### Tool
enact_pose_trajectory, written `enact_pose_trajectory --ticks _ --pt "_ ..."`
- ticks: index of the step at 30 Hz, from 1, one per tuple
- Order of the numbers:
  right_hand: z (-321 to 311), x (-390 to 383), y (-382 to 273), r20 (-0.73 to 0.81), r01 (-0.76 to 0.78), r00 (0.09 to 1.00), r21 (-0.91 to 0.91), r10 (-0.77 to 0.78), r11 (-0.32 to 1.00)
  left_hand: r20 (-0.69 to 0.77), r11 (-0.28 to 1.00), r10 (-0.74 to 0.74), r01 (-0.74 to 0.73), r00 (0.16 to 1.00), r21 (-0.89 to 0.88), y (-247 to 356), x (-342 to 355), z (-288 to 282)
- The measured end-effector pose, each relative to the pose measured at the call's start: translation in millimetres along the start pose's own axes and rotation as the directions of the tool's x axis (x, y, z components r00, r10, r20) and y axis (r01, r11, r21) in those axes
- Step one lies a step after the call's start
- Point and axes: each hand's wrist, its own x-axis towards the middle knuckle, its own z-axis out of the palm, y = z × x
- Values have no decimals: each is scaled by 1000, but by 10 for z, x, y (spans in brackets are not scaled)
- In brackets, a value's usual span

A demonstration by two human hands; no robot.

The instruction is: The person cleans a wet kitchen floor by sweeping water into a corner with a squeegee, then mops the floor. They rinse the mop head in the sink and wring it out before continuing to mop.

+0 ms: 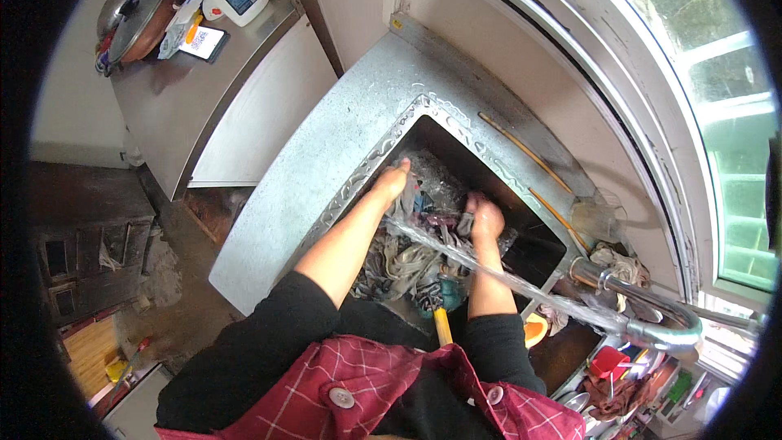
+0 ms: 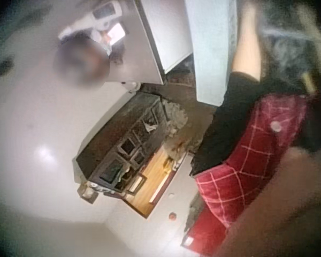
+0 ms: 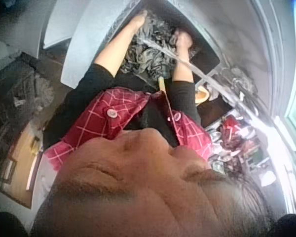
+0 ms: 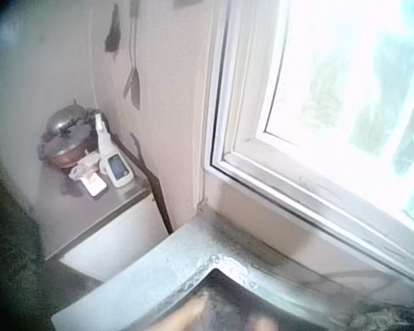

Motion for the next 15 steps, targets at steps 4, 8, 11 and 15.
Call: enact_pose_trajectory --ticks 4,8,11,15 --pt "208 -356 423 -80 -285 953 76 291 955 58 937 341 -335 938 -96 -181 -448 -104" --pt "294 -543 -461 26 76 995 456 -98 887 294 772 418 -507 859 383 8 -844 25" --pt "-31 -1081 -695 -171 487 873 328 -456 809 385 577 415 -566 824 589 173 -1567 -137" --pt "-216 -1658 -651 -187 535 844 204 -504 820 364 391 671 -725 646 567 -576 -1819 -172"
